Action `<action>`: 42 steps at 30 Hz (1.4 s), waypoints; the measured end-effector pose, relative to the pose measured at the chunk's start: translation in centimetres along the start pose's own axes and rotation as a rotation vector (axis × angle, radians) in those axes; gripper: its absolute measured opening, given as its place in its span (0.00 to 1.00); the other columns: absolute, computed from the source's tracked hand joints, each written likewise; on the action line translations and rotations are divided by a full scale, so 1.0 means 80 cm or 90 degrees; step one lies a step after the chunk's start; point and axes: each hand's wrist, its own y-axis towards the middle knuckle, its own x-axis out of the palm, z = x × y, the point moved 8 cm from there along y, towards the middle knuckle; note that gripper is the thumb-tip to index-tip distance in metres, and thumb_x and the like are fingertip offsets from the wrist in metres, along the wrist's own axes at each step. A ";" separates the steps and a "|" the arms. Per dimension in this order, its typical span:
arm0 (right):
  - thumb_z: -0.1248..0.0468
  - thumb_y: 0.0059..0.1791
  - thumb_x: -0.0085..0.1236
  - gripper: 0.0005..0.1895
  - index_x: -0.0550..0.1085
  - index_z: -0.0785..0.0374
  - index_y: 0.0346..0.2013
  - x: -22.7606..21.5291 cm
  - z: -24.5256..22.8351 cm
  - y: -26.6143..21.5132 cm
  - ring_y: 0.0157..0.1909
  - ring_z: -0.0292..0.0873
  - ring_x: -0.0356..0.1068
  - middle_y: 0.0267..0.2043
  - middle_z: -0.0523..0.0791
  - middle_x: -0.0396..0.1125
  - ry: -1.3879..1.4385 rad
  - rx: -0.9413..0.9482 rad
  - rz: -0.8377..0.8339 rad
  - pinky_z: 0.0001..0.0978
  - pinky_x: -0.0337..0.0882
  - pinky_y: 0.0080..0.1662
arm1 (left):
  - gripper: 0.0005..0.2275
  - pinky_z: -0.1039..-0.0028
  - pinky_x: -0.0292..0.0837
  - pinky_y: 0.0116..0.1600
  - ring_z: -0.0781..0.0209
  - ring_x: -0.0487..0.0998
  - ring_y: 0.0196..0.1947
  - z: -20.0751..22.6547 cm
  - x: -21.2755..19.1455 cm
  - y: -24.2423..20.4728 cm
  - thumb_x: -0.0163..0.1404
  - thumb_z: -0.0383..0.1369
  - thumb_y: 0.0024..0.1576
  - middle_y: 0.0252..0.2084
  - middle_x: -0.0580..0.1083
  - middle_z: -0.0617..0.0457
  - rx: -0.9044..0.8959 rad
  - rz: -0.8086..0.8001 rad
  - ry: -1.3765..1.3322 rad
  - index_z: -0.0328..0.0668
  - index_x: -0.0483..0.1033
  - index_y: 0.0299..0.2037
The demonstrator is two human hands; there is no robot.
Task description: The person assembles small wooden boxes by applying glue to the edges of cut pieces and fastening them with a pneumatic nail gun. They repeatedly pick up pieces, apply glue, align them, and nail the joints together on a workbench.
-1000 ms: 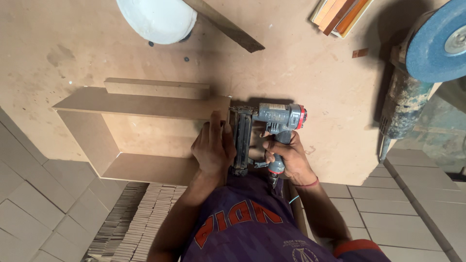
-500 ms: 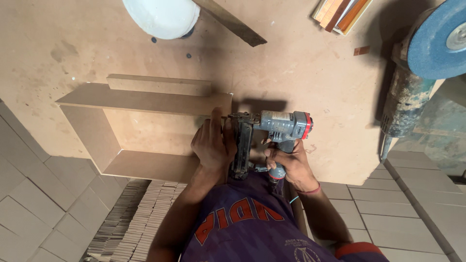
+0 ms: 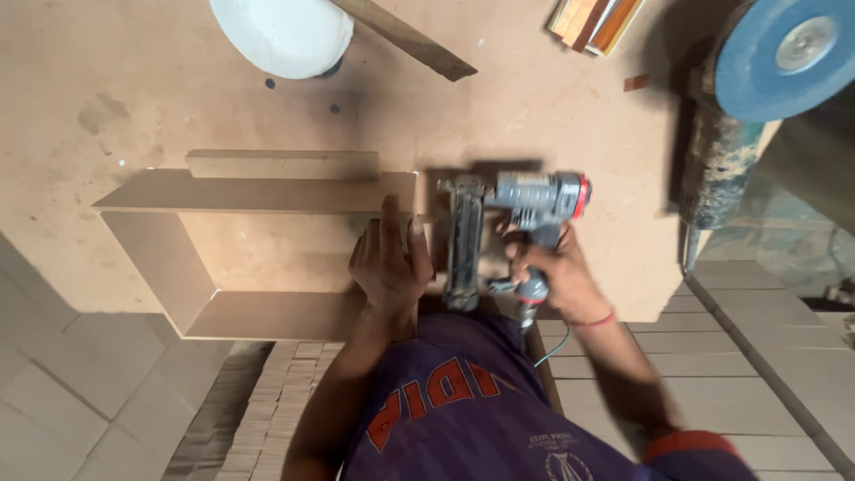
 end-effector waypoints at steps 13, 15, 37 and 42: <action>0.73 0.41 0.62 0.22 0.71 0.68 0.49 0.051 -0.156 0.203 0.20 0.37 0.66 0.25 0.47 0.70 -0.669 0.337 -0.222 0.31 0.69 0.22 | 0.38 0.57 0.76 0.41 0.45 0.76 0.33 -0.016 -0.012 -0.021 0.56 0.51 0.58 0.35 0.72 0.40 -0.016 -0.101 0.022 0.40 0.57 0.74; 0.73 0.40 0.61 0.26 0.68 0.65 0.52 0.078 -0.162 0.221 0.20 0.34 0.65 0.26 0.43 0.70 -0.615 0.351 -0.268 0.28 0.66 0.21 | 0.37 0.58 0.75 0.40 0.47 0.75 0.31 -0.016 -0.013 -0.018 0.57 0.51 0.61 0.34 0.72 0.42 -0.002 -0.090 0.006 0.39 0.58 0.74; 0.72 0.37 0.65 0.14 0.78 0.66 0.37 0.133 -0.184 0.220 0.18 0.37 0.64 0.16 0.45 0.65 -1.010 0.404 -0.294 0.34 0.62 0.21 | 0.34 0.62 0.72 0.37 0.51 0.72 0.30 -0.012 -0.017 -0.012 0.57 0.50 0.60 0.31 0.69 0.47 0.004 -0.058 -0.043 0.39 0.63 0.71; 0.72 0.35 0.61 0.18 0.77 0.64 0.39 0.157 -0.184 0.204 0.18 0.34 0.63 0.17 0.41 0.65 -0.923 0.393 -0.361 0.31 0.63 0.21 | 0.34 0.61 0.72 0.37 0.51 0.71 0.29 -0.012 -0.016 -0.012 0.57 0.50 0.60 0.32 0.69 0.47 0.004 -0.059 -0.038 0.39 0.62 0.72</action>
